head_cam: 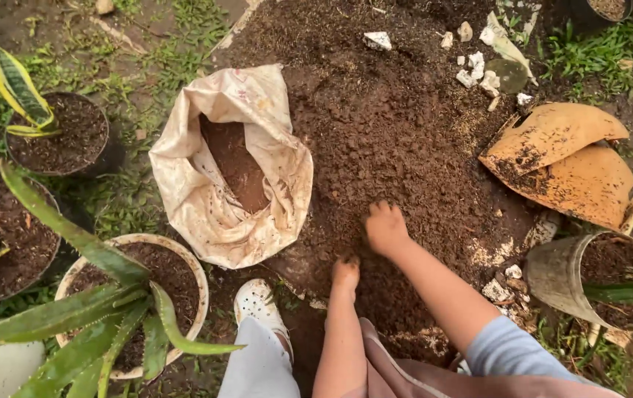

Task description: Mixing and breaking up clumps of soil with bare hands on the ground

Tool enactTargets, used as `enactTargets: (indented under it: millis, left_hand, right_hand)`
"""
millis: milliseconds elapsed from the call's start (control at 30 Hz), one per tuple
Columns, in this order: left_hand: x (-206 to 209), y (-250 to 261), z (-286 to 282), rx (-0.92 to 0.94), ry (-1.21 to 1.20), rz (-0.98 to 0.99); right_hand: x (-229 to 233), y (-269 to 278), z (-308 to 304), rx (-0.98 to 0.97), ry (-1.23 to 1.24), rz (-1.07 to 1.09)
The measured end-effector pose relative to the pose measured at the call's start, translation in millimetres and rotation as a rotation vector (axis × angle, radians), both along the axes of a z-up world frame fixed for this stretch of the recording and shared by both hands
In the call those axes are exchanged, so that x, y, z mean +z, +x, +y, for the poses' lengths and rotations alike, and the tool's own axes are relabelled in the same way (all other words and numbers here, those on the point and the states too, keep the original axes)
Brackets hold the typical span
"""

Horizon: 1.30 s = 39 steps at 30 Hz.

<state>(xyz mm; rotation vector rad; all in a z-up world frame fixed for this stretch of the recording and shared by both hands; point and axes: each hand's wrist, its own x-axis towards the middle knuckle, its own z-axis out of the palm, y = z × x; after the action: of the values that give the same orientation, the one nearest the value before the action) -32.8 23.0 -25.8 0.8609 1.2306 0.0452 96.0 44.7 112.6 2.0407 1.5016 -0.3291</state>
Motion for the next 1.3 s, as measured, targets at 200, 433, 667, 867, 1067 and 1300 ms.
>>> enactTargets:
  millis: [200,433,667,867,1067,1300]
  left_hand:
    - [-7,2,-4,-0.100,0.264,0.154]
    - [-17,-4,14,-0.006,0.183,0.132]
    - [-3,5,-2,-0.103,0.031,-0.013]
    - [34,4,-4,-0.276,0.019,0.005]
    - [83,7,-4,-0.477,-0.100,-0.180]
    - [74,22,-5,-0.761,0.154,-0.079]
  right_hand:
    - [-37,23,41,-0.078,0.030,0.072]
    - [-53,15,38,0.017,-0.244,-0.031]
    - [-85,13,-23,0.114,-0.172,-0.030]
    - [85,-22,-27,-0.036,-0.367,0.013]
    - [76,-20,-86,-0.260,-0.252,-0.097]
    - [-66,40,-137,-0.291,0.127,-0.134]
